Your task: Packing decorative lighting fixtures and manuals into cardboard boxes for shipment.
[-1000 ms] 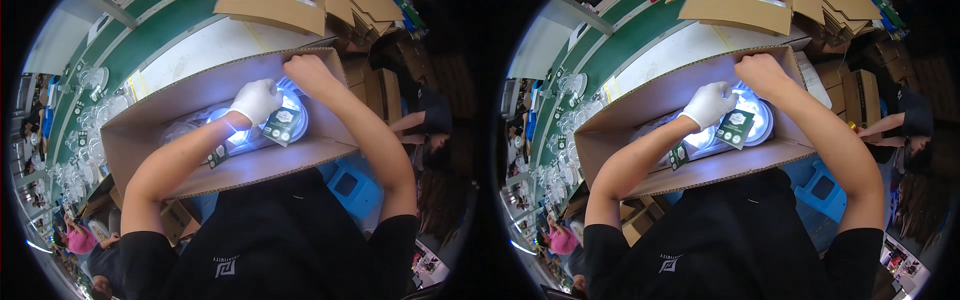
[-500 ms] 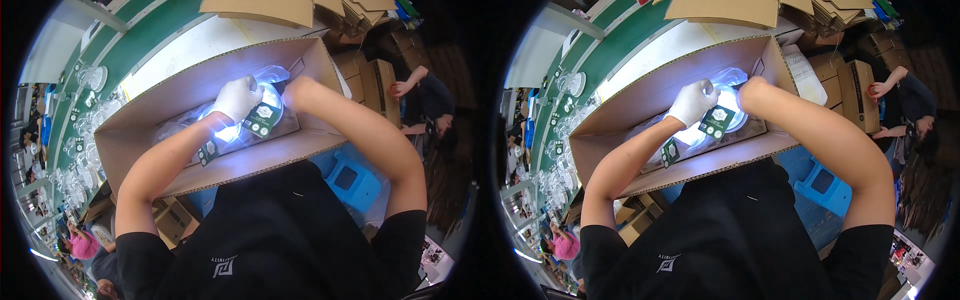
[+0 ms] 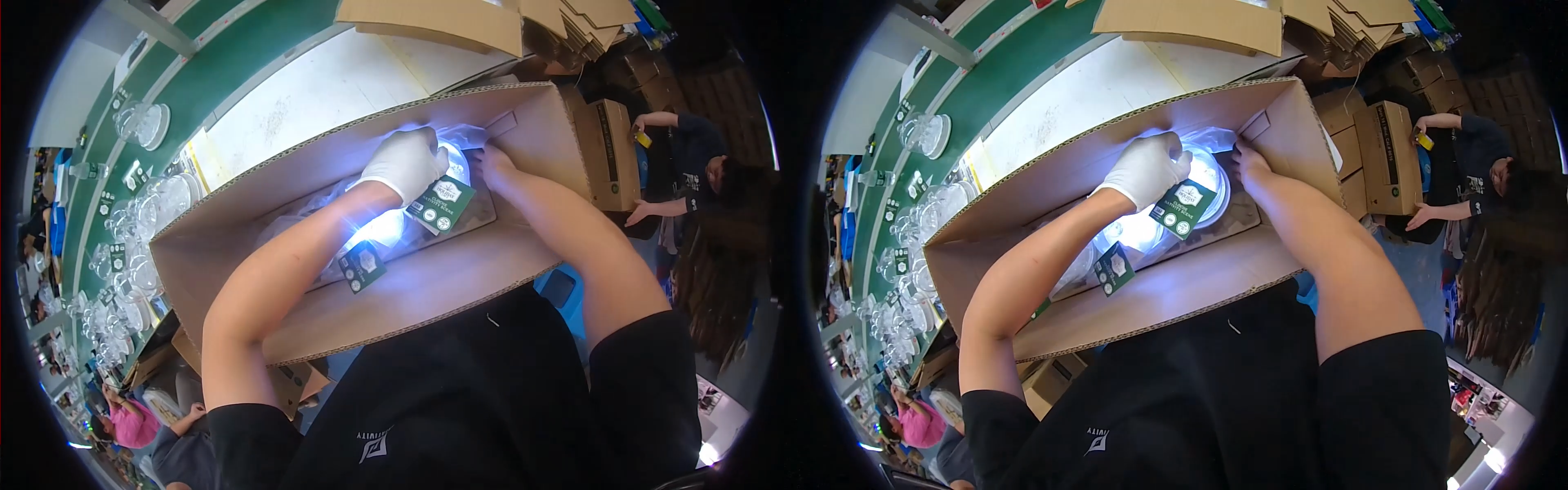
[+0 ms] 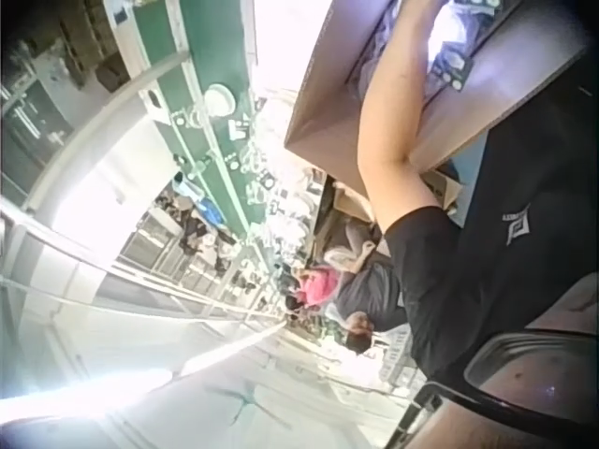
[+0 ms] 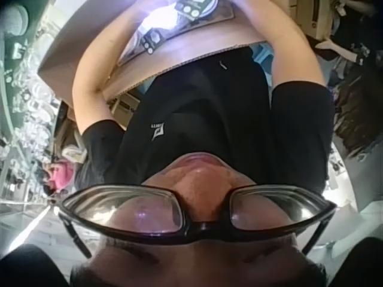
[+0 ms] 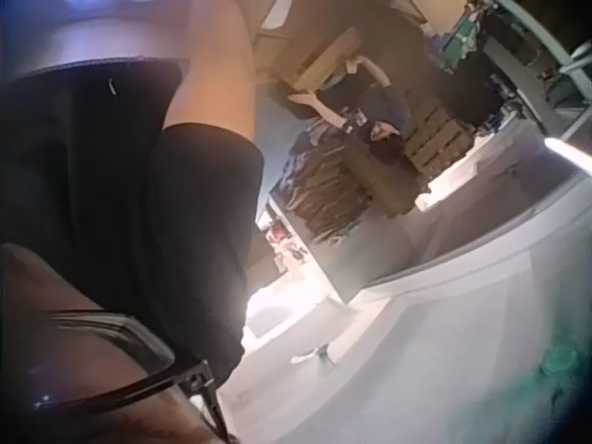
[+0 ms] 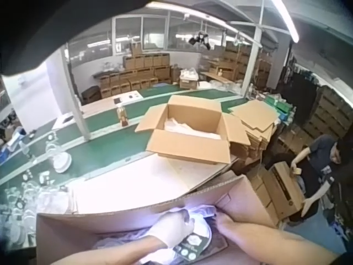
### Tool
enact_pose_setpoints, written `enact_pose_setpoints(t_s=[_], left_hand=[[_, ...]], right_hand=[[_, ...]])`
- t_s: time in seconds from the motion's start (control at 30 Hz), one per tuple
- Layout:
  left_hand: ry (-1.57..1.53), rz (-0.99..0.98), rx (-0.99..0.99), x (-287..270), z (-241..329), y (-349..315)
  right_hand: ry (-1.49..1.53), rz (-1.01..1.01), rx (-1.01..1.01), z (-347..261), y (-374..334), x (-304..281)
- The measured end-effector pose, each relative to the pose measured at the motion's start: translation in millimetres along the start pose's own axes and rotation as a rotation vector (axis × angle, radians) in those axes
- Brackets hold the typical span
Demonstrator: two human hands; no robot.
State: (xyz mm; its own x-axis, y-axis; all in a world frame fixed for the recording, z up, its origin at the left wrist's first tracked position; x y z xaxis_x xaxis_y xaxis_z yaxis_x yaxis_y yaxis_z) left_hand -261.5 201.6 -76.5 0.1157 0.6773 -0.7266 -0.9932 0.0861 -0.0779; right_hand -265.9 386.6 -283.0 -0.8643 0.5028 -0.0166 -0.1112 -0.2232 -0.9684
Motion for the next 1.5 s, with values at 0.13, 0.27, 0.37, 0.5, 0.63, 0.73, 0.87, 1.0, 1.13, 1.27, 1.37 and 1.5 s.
enact_pose_setpoints(t_s=[0.13,0.27,0.37,0.5,0.63,0.73,0.87,1.0,1.13,1.27,1.37,1.5], left_hand=[[-0.013,0.027,0.032,-5,-4,0],[-0.024,-0.026,0.008,-8,-9,1],[-0.139,-0.067,-0.043,-8,4,5],[-0.118,-0.047,0.002,6,15,10],[-0.112,-0.119,-0.041,28,19,15],[-0.075,-0.073,-0.064,42,17,21],[-0.047,-0.063,-0.12,55,3,24],[-0.15,-0.044,-0.27,59,-12,21],[-0.228,-0.054,-0.347,57,-11,13],[0.326,-0.184,0.257,58,24,-1],[0.338,-0.304,0.373,62,20,-7],[0.106,-0.381,0.031,62,35,-3]], right_hand=[[0.88,0.214,0.323,23,-14,-11],[1.182,0.214,0.273,28,-70,-37],[1.148,0.194,0.241,6,-105,-30],[1.153,0.425,0.344,32,-151,-39],[1.222,0.439,0.323,37,-162,-39],[1.333,0.416,0.352,31,-156,-35],[1.406,0.324,0.273,27,-158,-44],[1.481,0.31,0.24,24,-152,-46],[1.547,0.399,0.291,28,-142,-46],[1.582,0.265,0.26,33,-150,-47],[1.498,0.301,0.172,25,-138,-40],[1.783,0.898,-0.169,14,-133,-36]])
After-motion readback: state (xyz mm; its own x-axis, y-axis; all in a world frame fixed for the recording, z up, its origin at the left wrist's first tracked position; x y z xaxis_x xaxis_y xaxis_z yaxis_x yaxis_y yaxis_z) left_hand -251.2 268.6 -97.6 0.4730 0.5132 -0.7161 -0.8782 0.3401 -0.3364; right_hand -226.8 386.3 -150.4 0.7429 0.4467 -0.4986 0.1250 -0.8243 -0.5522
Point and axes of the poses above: each hand's wrist, its own y-axis towards the middle knuckle, its own x-axis out of the palm, z = x × y, the point moved 9 cm from there along y, towards the middle knuckle, and after that the axes turned 6 degrees about z, right-handed, at the moved point
